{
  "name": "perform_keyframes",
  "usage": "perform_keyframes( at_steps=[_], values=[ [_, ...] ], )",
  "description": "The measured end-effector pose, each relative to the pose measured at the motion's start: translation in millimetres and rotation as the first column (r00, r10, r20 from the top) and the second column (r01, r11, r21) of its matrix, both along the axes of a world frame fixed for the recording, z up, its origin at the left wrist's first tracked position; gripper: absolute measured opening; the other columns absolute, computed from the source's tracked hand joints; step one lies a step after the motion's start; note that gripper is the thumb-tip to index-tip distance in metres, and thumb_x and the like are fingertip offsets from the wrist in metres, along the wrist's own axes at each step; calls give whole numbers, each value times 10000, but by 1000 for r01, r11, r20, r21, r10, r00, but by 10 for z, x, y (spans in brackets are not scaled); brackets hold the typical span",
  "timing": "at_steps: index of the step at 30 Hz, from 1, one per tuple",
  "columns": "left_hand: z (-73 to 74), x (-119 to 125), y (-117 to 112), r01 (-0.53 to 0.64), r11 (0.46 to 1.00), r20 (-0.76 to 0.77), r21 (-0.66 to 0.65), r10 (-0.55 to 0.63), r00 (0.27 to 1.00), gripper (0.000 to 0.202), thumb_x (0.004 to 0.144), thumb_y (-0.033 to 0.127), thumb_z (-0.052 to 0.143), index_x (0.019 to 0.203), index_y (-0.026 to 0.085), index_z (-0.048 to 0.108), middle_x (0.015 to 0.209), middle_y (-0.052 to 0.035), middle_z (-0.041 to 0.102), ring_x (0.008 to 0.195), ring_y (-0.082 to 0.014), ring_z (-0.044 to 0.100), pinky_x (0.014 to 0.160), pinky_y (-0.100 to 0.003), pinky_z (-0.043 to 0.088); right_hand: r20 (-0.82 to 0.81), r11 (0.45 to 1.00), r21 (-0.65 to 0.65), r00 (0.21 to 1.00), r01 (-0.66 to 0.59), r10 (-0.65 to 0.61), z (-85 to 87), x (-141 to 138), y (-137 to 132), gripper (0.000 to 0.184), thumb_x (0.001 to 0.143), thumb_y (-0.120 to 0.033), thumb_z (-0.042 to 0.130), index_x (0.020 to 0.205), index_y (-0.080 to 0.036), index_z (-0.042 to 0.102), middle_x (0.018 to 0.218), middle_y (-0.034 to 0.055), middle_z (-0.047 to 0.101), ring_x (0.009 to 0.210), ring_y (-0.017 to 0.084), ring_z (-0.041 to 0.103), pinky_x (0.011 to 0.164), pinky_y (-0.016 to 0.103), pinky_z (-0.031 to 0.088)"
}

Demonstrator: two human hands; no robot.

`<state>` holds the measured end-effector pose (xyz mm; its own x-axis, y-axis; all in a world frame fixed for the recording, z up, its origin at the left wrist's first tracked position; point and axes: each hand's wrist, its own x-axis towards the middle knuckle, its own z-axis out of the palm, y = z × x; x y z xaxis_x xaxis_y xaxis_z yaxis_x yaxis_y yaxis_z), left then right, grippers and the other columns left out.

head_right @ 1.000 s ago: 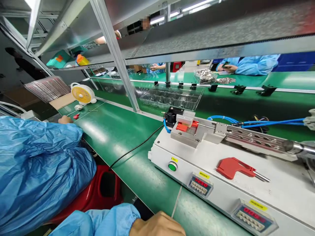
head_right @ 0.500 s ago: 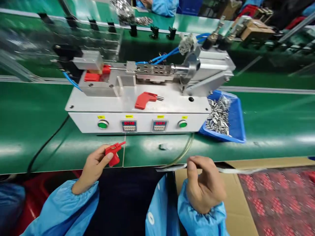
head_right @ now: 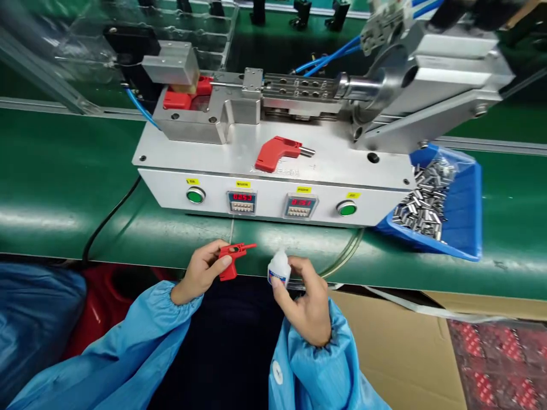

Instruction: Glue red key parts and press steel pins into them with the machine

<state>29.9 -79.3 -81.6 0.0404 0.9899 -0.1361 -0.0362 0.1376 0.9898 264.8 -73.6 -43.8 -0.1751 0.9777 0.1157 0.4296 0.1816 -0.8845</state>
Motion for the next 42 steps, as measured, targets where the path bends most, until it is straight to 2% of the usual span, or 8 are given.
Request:
perform_keyframes(
  at_steps=[3, 8, 13, 16, 20, 23, 32, 42],
  values=[
    [-9, -10, -15, -39, 999, -11, 27, 39, 999, 462, 945, 625, 685, 862, 171, 692, 606, 48, 509, 516, -104, 449, 485, -217, 372, 52, 998, 54, 999, -14, 11, 50, -71, -49, 121, 984, -338, 655, 1035, -228, 652, 762, -9, 681, 583, 145, 598, 548, 253, 487],
    [4, -7, -21, -57, 996, 2, 75, 57, 998, 429, 967, 590, 681, 869, 173, 702, 605, 43, 538, 502, -103, 473, 479, -217, 384, 111, 997, 81, 994, 11, -20, 17, -159, -59, 140, 982, -353, 640, 1023, -219, 652, 709, -19, 655, 491, 124, 513, 466, 253, 425],
    [12, -3, -14, -43, 995, 2, 90, 43, 999, 388, 983, 556, 679, 900, 179, 712, 596, 47, 543, 495, -104, 473, 476, -217, 385, 132, 993, 116, 991, -8, -7, -21, -174, -87, 124, 985, -340, 638, 1034, -228, 655, 697, -28, 643, 465, 115, 479, 456, 256, 411],
    [9, 0, -15, -49, 994, 9, 93, 48, 999, 376, 985, 542, 683, 886, 180, 703, 603, 47, 545, 500, -101, 466, 476, -213, 383, 170, 993, 114, 985, 22, -42, -16, -168, -101, 117, 988, -324, 641, 1052, -227, 655, 717, -24, 650, 482, 116, 489, 465, 255, 416],
    [0, -8, -27, -41, 995, 7, 91, 41, 999, 355, 988, 525, 688, 903, 181, 709, 593, 54, 529, 496, -98, 462, 476, -210, 373, 173, 991, 132, 985, -14, -9, -4, -184, -101, 104, 986, -316, 645, 1037, -225, 652, 712, -31, 653, 472, 111, 482, 469, 252, 421],
    [-10, -11, -37, -50, 995, -15, 83, 52, 999, 377, 987, 546, 679, 911, 178, 712, 599, 51, 525, 502, -101, 455, 483, -216, 375, 170, 990, 141, 985, 7, -32, 3, -199, -95, 91, 988, -302, 643, 1041, -229, 650, 731, -32, 663, 486, 112, 502, 481, 247, 435],
    [-28, 7, -59, -62, 995, -100, 73, 69, 993, 403, 983, 570, 666, 946, 172, 720, 636, 34, 549, 551, -119, 475, 549, -245, 406, 188, 995, 92, 980, 44, -60, 16, -190, -96, 115, 988, -348, 637, 1020, -240, 661, 696, -19, 646, 477, 133, 497, 495, 273, 474],
    [-52, 30, -73, -75, 987, -137, 145, 95, 986, 306, 991, 483, 685, 948, 182, 727, 700, 14, 587, 617, -138, 517, 610, -262, 434, 162, 996, 83, 985, 39, -52, 30, -198, -79, 87, 973, -325, 654, 982, -238, 654, 679, -34, 636, 480, 124, 495, 493, 263, 450]
  ],
)
